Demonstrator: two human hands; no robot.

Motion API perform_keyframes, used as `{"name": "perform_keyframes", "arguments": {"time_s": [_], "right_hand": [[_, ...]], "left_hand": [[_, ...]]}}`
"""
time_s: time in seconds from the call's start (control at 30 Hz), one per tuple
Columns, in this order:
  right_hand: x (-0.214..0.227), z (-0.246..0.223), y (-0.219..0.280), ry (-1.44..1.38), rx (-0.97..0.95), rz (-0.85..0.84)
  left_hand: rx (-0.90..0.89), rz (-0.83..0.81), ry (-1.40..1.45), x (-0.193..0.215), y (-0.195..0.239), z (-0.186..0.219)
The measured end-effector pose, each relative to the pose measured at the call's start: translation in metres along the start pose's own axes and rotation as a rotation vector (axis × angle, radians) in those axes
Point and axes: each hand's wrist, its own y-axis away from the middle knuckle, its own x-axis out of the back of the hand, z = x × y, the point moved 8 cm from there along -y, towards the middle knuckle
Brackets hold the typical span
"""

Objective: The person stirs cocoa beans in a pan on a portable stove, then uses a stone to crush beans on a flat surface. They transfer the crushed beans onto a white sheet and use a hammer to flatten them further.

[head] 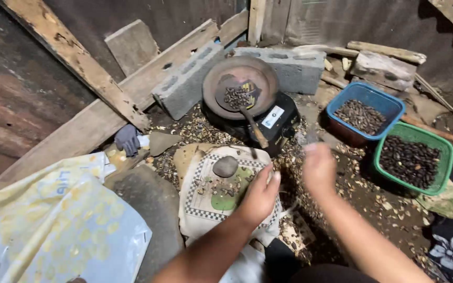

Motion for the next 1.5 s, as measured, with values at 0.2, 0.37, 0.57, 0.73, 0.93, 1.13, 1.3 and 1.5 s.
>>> {"name": "perform_keyframes", "arguments": {"time_s": [0.2, 0.37, 0.57, 0.73, 0.93, 1.13, 1.3, 1.5], "right_hand": [[-0.080, -0.135, 0.041, -0.306, -0.045, -0.816], [-0.057, -0.193, 0.029, -0.236, 0.233, -0.962], [-0.134, -0.047, -0.043, 0.075, -0.120, -0.623], [-0.206, 0.007, -0.009, -0.639, -0.924, -0.686], [-0.155, -0.010, -0.045, -0.519, -0.726, -0.609], [-0.095, -0.041, -0.078, -0.486, -0.626, -0.463], [-0.123, -0.014, -0.070, -0.150, -0.470, -0.562], [-0.151, -0.034, -0.058, 0.266, -0.055, -0.635]], "left_hand": [[0.133, 0.331, 0.339, 0.043, 0.004, 0.034], [0.268, 0.485, 0.395, 0.104, -0.023, -0.039], [0.344, 0.525, 0.654, 0.152, -0.020, -0.105], [0.341, 0.534, 0.561, 0.164, -0.004, -0.085], [0.363, 0.451, 0.474, 0.172, -0.037, -0.081], [0.407, 0.352, 0.409, 0.155, -0.068, -0.069], [0.493, 0.208, 0.482, 0.125, -0.079, -0.075], [0.519, 0.194, 0.508, 0.124, -0.079, -0.070]]}}
